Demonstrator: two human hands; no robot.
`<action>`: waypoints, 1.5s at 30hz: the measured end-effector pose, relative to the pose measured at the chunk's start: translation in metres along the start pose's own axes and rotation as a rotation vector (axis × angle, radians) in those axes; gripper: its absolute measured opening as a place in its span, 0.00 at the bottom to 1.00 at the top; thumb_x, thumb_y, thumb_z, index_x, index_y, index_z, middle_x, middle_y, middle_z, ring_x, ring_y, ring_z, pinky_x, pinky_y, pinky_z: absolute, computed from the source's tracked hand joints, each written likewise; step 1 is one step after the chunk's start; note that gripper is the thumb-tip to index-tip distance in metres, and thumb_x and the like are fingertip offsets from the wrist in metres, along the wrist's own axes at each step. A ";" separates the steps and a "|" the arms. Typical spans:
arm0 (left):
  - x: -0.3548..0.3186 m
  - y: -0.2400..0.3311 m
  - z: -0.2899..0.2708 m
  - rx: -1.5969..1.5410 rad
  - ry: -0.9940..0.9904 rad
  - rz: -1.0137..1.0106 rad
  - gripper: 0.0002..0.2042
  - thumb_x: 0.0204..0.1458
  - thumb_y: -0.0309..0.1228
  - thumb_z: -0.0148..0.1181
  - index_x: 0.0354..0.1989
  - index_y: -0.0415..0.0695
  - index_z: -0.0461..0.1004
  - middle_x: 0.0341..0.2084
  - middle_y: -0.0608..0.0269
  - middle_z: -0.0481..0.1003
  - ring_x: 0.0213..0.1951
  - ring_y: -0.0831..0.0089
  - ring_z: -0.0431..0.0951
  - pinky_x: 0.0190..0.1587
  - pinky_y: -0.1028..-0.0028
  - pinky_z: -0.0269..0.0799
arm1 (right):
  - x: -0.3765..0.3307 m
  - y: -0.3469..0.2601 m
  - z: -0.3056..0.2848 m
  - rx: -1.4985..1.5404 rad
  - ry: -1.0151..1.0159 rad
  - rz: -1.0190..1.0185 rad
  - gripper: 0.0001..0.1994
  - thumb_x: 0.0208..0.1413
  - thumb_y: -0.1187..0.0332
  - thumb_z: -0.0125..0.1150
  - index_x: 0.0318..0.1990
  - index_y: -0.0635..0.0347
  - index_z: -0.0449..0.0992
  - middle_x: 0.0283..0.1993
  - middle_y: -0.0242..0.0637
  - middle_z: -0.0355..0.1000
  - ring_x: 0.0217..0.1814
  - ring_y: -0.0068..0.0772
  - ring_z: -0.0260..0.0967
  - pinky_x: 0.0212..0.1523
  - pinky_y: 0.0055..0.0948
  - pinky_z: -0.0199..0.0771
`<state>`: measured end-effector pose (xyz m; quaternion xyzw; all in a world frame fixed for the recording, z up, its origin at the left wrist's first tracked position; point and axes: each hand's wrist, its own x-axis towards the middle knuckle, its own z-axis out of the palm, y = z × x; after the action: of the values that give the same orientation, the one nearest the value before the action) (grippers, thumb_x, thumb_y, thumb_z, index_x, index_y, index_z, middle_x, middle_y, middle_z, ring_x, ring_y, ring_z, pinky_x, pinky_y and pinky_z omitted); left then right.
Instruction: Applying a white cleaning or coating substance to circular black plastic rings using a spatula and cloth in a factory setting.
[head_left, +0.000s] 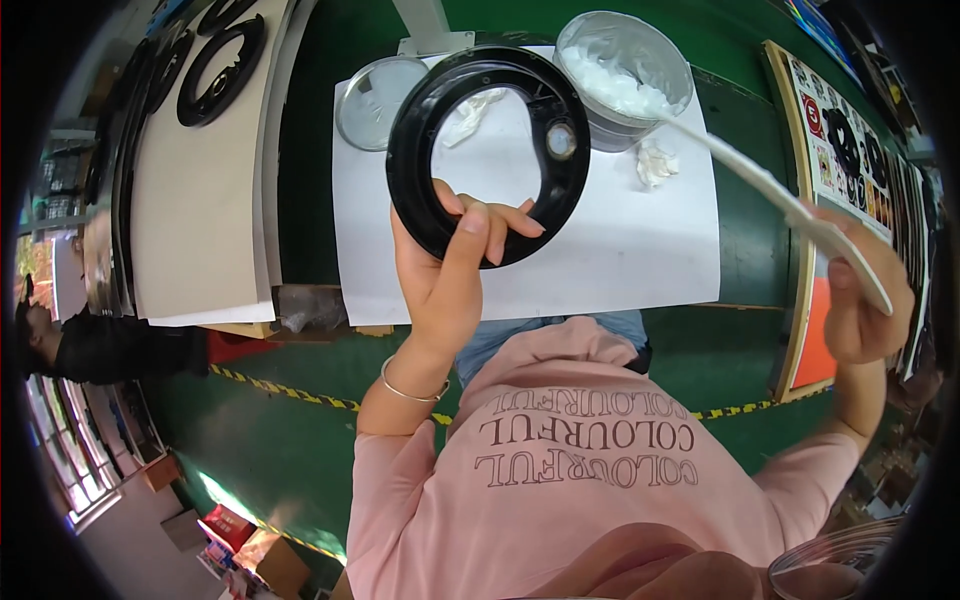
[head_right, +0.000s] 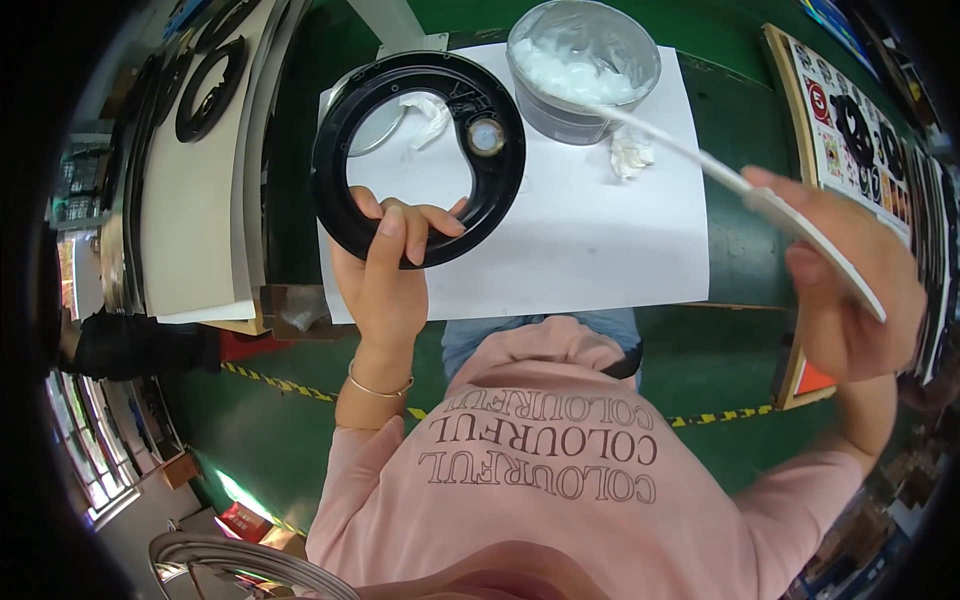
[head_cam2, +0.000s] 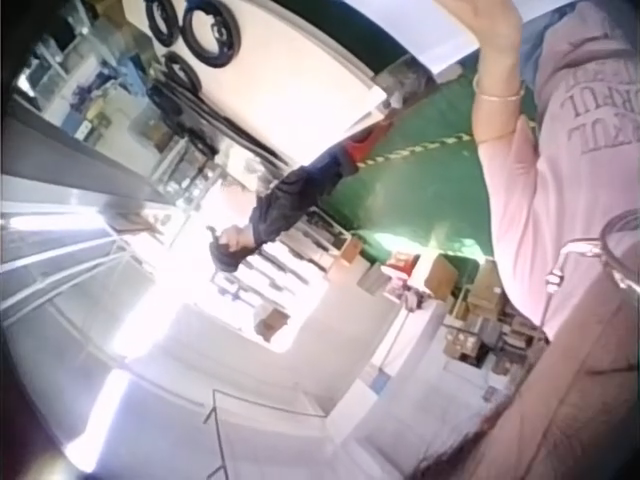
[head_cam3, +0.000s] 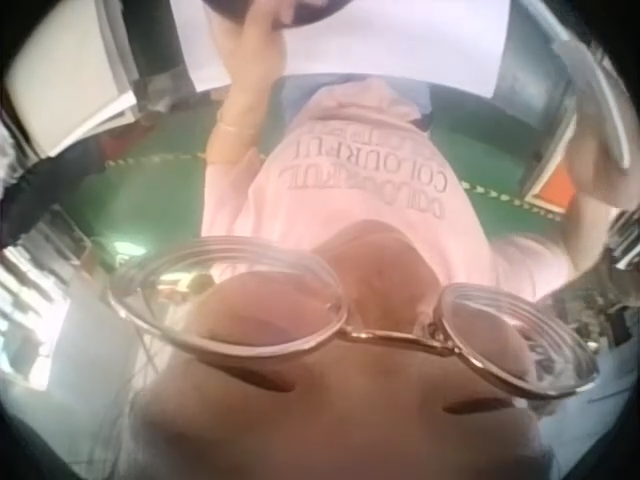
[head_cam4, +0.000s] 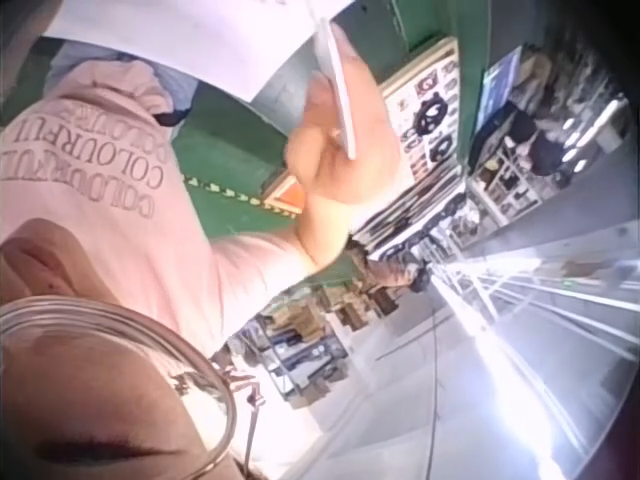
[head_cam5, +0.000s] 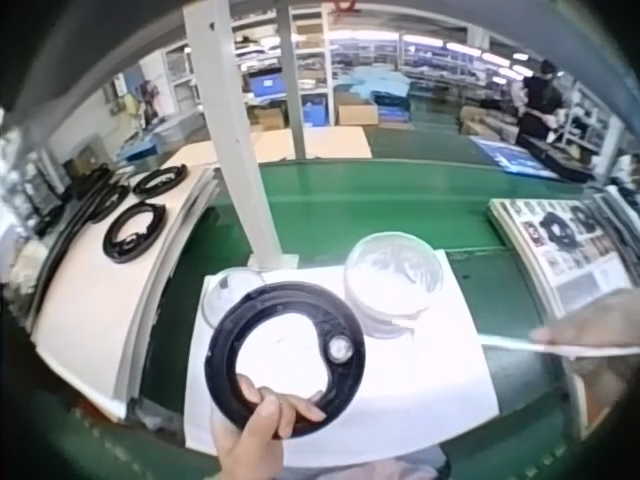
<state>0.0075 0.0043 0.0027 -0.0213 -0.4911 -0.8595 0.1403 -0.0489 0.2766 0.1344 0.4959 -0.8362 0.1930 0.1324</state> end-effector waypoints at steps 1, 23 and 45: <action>-0.001 0.000 0.001 0.029 -0.038 0.023 0.06 0.53 0.21 0.42 0.35 0.44 0.54 0.16 0.65 0.61 0.27 0.68 0.73 0.46 0.58 0.65 | -0.006 -0.002 0.008 0.215 0.081 0.129 0.11 0.45 0.79 0.52 0.38 0.71 0.70 0.34 0.55 0.71 0.33 0.45 0.72 0.32 0.29 0.72; -0.001 -0.002 0.005 0.143 -0.113 0.066 0.06 0.52 0.20 0.42 0.34 0.42 0.53 0.15 0.63 0.62 0.26 0.69 0.73 0.47 0.58 0.64 | -0.006 0.005 0.056 0.199 0.070 0.130 0.08 0.43 0.80 0.53 0.34 0.68 0.72 0.29 0.45 0.72 0.23 0.35 0.69 0.24 0.23 0.67; -0.003 0.003 0.001 0.058 0.096 0.054 0.04 0.52 0.21 0.41 0.32 0.44 0.54 0.14 0.66 0.60 0.26 0.65 0.73 0.45 0.57 0.66 | -0.039 0.108 0.102 -0.532 0.180 -0.255 0.10 0.40 0.76 0.54 0.34 0.65 0.74 0.40 0.45 0.70 0.42 0.43 0.69 0.41 0.30 0.72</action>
<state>0.0107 0.0047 0.0055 0.0107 -0.5077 -0.8409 0.1872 -0.1282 0.3076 0.0066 0.5255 -0.7734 -0.0077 0.3543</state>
